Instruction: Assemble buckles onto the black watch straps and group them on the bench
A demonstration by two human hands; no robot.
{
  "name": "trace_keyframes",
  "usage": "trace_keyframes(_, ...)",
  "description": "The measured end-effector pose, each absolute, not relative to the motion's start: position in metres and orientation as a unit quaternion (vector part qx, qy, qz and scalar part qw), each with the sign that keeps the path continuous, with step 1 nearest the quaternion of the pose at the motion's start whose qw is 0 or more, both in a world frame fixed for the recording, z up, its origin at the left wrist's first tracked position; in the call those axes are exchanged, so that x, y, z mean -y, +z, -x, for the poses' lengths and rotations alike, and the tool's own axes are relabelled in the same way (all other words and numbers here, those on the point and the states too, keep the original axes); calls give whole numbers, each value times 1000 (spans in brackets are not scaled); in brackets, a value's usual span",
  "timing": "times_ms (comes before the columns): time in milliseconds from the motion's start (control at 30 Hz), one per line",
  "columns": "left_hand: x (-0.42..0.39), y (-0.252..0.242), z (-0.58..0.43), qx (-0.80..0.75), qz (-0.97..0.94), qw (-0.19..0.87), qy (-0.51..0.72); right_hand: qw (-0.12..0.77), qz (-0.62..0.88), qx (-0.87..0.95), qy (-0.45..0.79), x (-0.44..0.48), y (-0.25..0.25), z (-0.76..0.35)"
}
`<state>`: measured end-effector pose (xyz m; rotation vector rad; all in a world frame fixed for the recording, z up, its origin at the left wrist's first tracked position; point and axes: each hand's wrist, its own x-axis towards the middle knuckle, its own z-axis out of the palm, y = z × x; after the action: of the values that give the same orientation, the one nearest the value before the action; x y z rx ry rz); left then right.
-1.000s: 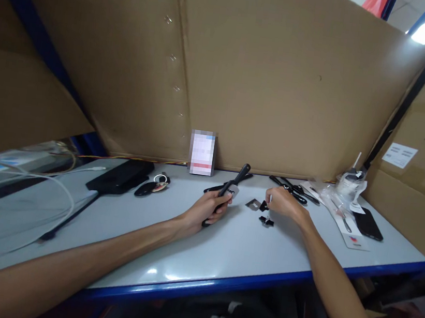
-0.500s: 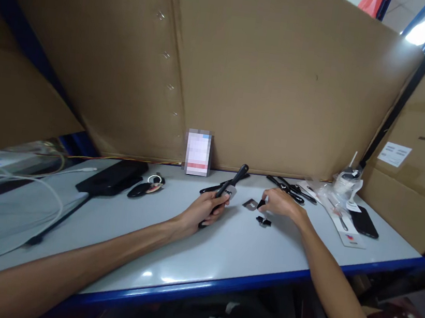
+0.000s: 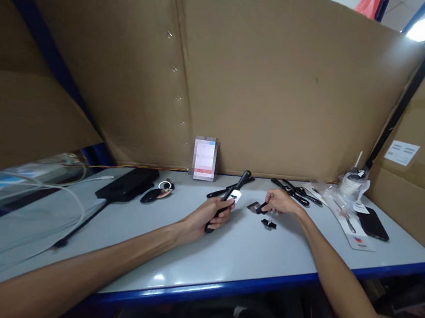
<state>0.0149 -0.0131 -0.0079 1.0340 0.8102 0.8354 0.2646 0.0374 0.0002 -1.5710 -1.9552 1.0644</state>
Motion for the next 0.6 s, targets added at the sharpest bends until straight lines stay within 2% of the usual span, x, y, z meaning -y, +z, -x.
trace_keyframes(267, 19, -3, -17, -393, -484, 700, 349, 270, 527, 654, 471, -34, 7, -267)
trace_keyframes(467, 22, 0, -19, -395, -505, 689, 338, 430, 424, 631, 486, -20, 28, -257)
trace_keyframes(600, 21, -1, -20, -398, -511, 688, 327, 465, 384, 626, 494, -13, 24, -229)
